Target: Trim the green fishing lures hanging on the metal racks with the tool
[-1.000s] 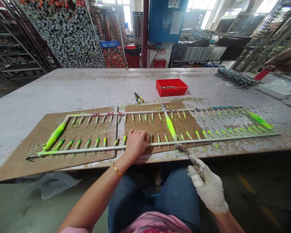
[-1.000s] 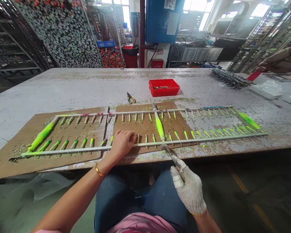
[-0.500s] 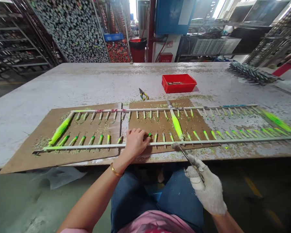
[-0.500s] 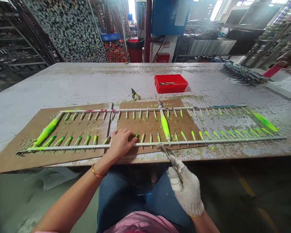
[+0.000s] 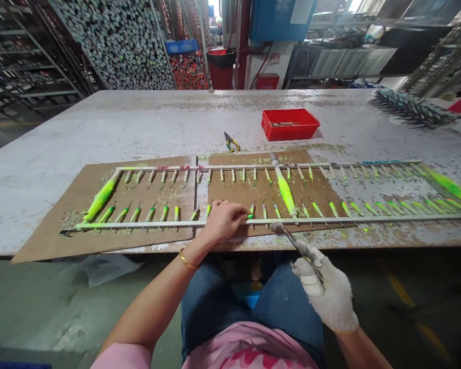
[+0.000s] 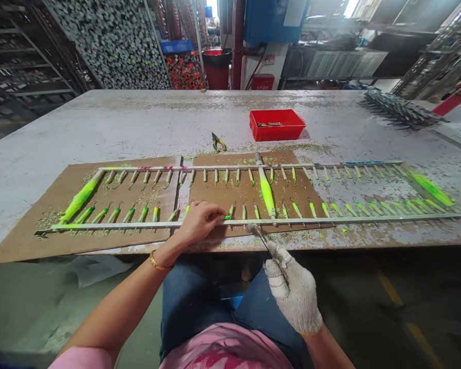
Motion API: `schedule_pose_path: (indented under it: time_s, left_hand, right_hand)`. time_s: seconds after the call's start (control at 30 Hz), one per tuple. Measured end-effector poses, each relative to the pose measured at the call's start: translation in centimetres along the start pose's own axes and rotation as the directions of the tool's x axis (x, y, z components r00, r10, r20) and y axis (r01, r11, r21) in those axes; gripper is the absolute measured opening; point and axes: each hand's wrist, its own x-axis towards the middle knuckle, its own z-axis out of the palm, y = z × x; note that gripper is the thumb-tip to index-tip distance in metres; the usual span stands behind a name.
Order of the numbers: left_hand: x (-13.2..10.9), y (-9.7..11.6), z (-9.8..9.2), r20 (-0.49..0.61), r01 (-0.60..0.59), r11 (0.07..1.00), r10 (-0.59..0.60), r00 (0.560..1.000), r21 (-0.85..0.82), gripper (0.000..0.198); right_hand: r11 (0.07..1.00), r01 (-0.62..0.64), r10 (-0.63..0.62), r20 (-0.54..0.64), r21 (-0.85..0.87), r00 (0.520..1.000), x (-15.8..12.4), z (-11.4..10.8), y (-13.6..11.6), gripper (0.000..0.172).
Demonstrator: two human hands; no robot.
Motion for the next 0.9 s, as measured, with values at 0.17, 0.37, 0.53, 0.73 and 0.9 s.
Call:
schedule_pose_path:
  time_s: [0.17, 0.37, 0.53, 0.73, 0.9]
  left_hand:
    - [-0.1, 0.2, -0.1, 0.037, -0.035, 0.999, 0.035, 0.999, -0.006, 0.021]
    - [-0.4, 0.5, -0.4, 0.058, -0.055, 0.998, 0.056, 0.997, -0.009, 0.024]
    - [-0.5, 0.2, -0.5, 0.091, -0.084, 0.996, 0.086, 0.992, -0.034, 0.025]
    - [-0.3, -0.1, -0.3, 0.094, -0.136, 0.990, 0.140, 0.986, -0.039, 0.023]
    - [-0.2, -0.1, -0.2, 0.090, -0.147, 0.989, 0.147, 0.985, -0.010, 0.023]
  right_hand:
    - [0.998, 0.049, -0.048, 0.020, -0.041, 0.999, 0.1, 0.2, -0.2, 0.040]
    - [0.975, 0.147, -0.139, 0.063, -0.165, 0.988, 1.2, 0.1, -1.1, 0.042]
    - [0.963, 0.149, -0.148, 0.020, -0.225, 0.989, 2.1, -0.7, -1.9, 0.043]
    - [0.935, 0.222, -0.220, 0.041, -0.276, 0.975, 2.3, -0.2, -1.5, 0.040]
    - [0.905, 0.260, -0.228, 0.132, -0.338, 0.965, 1.9, 0.0, -1.3, 0.041]
